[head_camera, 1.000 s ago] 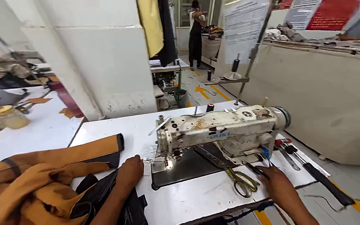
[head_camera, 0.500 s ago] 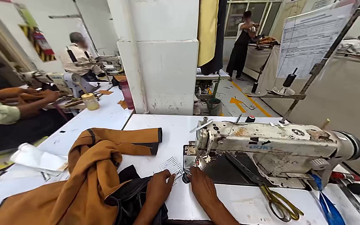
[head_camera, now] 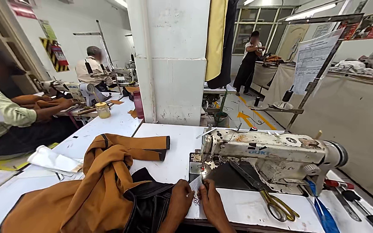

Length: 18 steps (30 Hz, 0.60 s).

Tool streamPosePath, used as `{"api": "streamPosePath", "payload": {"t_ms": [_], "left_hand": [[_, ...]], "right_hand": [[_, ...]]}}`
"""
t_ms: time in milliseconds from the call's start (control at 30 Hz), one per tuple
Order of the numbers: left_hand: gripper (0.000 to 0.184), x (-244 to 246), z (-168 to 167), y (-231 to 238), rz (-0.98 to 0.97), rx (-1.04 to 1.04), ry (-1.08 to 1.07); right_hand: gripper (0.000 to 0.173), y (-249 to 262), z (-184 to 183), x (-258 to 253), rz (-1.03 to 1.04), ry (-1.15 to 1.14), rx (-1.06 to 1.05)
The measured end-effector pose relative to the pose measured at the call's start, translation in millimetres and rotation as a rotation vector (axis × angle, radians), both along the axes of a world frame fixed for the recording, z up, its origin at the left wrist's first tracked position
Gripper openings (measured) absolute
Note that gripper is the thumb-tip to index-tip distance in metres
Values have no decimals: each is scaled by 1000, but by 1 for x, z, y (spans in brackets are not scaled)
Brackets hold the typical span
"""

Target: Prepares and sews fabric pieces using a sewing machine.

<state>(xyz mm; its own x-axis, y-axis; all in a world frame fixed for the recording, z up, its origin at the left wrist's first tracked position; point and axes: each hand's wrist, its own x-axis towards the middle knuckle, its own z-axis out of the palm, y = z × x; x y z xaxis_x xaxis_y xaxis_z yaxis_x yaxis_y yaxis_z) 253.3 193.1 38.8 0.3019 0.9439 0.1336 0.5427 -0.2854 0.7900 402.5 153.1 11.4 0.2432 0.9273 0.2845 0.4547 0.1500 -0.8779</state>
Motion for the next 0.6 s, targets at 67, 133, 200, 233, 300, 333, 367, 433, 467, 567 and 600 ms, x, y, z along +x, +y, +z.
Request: {"api": "streamPosePath", "payload": {"t_ms": [67, 133, 200, 233, 300, 333, 367, 433, 467, 567, 600], "left_hand": [[30, 4, 0, 7, 97, -122, -114], [41, 5, 2, 17, 162, -194, -266], [44, 4, 8, 32, 235, -179, -391], [43, 1, 10, 39, 265, -168, -407], [42, -8, 9, 51, 299, -173, -429], [42, -10, 7, 55, 304, -185, -476], [41, -12, 4, 57, 299, -199, -536], [39, -14, 1, 56, 270, -228, -663], [38, -14, 1, 53, 256, -243, -722], [36, -15, 5, 47, 218, -274, -816], [36, -14, 6, 46, 211, -277, -826]], "right_hand": [[38, 5, 1, 5, 44, 11, -81], [39, 6, 0, 9, 108, -17, -124], [40, 8, 2, 11, 138, -93, -137], [40, 8, 1, 10, 139, -135, -145], [39, 7, 2, 6, 122, -232, -160], [38, 8, 2, 3, 107, -284, -161], [37, 8, 2, 0, 90, -327, -160], [37, 11, 0, -4, 80, -391, -165], [37, 12, -1, -5, 82, -411, -168], [36, 11, -2, -3, 103, -423, -154], [35, 11, -3, -2, 111, -418, -144]]}}
